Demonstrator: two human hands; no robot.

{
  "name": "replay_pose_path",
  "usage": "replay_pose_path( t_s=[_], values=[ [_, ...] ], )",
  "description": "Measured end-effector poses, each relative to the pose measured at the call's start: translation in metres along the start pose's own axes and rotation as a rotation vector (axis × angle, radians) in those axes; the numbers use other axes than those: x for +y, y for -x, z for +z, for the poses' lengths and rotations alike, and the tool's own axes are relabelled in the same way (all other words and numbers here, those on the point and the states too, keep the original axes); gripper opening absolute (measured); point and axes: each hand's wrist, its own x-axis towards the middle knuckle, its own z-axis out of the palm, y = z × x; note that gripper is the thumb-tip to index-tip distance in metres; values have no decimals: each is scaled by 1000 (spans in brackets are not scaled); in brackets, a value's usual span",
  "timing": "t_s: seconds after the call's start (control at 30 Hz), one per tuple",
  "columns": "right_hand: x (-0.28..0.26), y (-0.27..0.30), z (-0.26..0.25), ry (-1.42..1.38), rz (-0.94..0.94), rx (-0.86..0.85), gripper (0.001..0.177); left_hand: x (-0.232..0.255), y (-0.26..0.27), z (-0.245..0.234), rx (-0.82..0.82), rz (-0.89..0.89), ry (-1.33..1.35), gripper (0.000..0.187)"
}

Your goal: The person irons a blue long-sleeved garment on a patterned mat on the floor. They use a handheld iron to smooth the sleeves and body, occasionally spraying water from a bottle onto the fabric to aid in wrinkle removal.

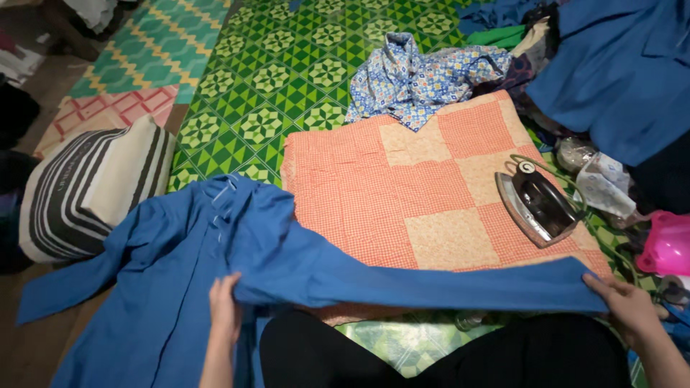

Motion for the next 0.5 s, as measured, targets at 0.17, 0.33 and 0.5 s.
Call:
replay_pose_path(
  t_s=[0.17, 0.33, 0.5],
  values=[
    [-1, 1, 0, 31, 10, -68, 43, 0, -2, -22, -73, -464, -645, 63],
    [-36, -33, -23, -57, -30, -3, 36, 104, 2, 55, -57, -60, -477, 55],
    [-75, -71, -11, -105, -60, 67, 35, 262, -22, 177, -212, 176, -50, 40]
  ],
)
